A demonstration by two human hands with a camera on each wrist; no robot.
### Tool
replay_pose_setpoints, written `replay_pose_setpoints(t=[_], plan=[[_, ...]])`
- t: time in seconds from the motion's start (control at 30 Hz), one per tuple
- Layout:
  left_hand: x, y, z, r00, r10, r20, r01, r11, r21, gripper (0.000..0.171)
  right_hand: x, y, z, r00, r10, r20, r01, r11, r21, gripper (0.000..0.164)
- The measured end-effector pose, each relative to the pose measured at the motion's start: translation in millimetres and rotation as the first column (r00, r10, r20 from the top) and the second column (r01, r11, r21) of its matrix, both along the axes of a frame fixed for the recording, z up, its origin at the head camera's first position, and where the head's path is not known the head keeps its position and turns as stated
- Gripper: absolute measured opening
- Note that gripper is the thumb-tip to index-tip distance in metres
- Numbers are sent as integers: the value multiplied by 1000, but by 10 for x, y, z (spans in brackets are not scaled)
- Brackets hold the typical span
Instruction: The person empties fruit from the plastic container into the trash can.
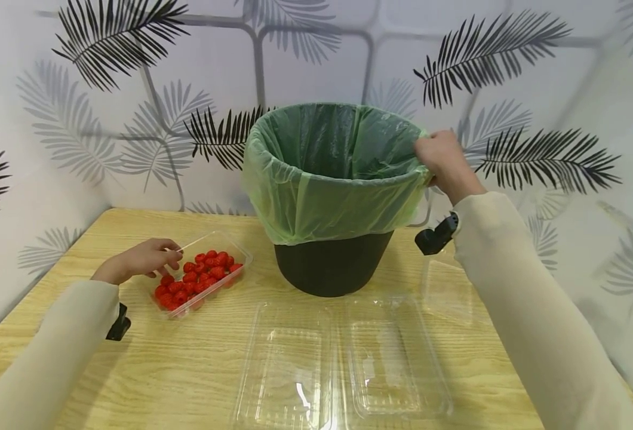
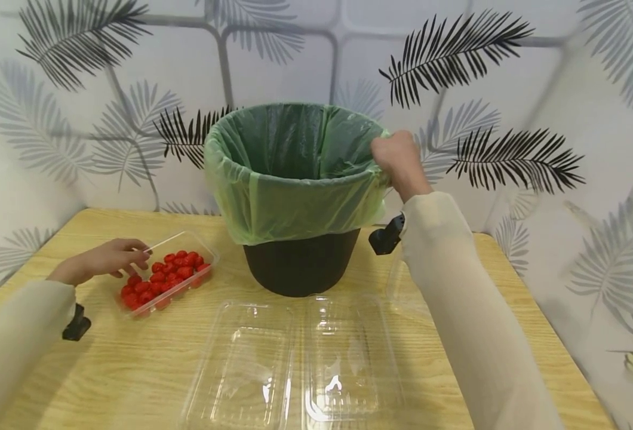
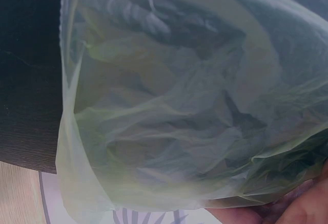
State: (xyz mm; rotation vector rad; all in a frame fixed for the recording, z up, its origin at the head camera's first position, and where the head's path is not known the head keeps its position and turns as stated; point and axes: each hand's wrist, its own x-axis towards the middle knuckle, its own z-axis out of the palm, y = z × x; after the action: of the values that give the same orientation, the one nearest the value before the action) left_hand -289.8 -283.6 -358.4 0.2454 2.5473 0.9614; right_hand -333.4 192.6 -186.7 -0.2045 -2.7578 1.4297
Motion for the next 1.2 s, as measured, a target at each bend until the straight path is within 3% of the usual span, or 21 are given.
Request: replay_pose_setpoints(t=[0.3,0.53,0.7,0.93,1.07,1.2], plan=[[73,38,-85,993,9,118,-19,996,85,36,21,10,-6,1000,18,3,-18,999,-40,9],[260,181,-227,977,31,212,-77,975,209,49,28,7,-12,1000,7,-8,-7,1000,-1,14],[379,257,-224,968,71,242,-128,965,229,45,32,-7,0,1000,7,-9,-7,1000,20,18],[473,292,-179,961,103,256,-170,952,255,39,26,13,7,999,24,22,-23,999,-37,15],[507,262,-219,947,115,300,-207,933,295,48,24,18,4,1000,13,10,-13,999,-37,16],[553,221,-281,936,66,345,-206,900,384,63,24,15,10,1000,11,9,-11,1000,-30,15]])
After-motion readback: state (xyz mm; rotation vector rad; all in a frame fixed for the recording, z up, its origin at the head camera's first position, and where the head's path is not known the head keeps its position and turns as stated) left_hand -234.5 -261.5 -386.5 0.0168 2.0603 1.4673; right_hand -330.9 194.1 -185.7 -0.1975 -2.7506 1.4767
